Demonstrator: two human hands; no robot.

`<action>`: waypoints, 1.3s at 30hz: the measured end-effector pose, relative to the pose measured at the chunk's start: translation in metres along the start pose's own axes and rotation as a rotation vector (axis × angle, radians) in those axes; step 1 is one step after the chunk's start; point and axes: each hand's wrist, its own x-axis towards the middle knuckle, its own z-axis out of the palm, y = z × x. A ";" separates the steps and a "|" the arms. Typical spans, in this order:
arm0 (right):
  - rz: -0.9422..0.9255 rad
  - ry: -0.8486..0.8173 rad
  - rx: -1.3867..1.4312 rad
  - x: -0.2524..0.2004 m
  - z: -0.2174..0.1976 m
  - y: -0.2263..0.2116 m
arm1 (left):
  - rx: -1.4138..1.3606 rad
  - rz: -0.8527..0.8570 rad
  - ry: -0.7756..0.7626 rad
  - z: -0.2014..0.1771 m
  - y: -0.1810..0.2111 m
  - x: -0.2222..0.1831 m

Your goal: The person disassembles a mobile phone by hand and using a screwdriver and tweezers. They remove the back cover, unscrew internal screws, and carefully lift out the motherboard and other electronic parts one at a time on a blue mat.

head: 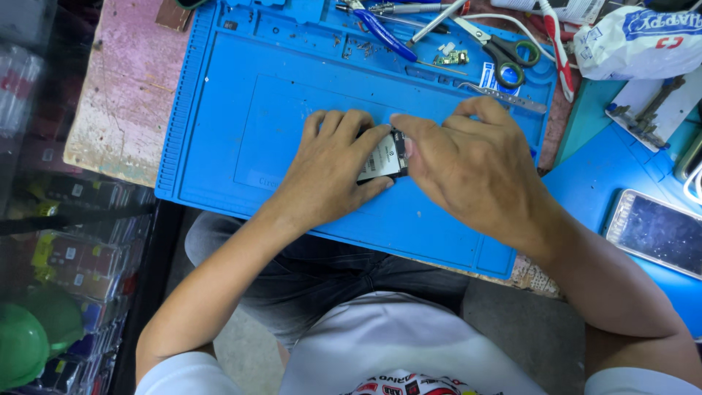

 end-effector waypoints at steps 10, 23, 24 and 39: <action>-0.032 0.077 -0.031 0.001 0.001 -0.004 | -0.012 0.066 0.152 0.033 0.007 0.018; -0.002 0.011 0.103 0.001 -0.009 0.009 | 0.036 -0.011 0.011 0.002 -0.003 -0.009; 0.056 -0.031 0.069 0.001 -0.009 0.010 | 0.042 -0.007 0.017 0.003 -0.004 -0.011; -0.051 -0.005 0.079 -0.001 -0.006 0.021 | 0.082 -0.051 -0.007 0.008 -0.010 -0.007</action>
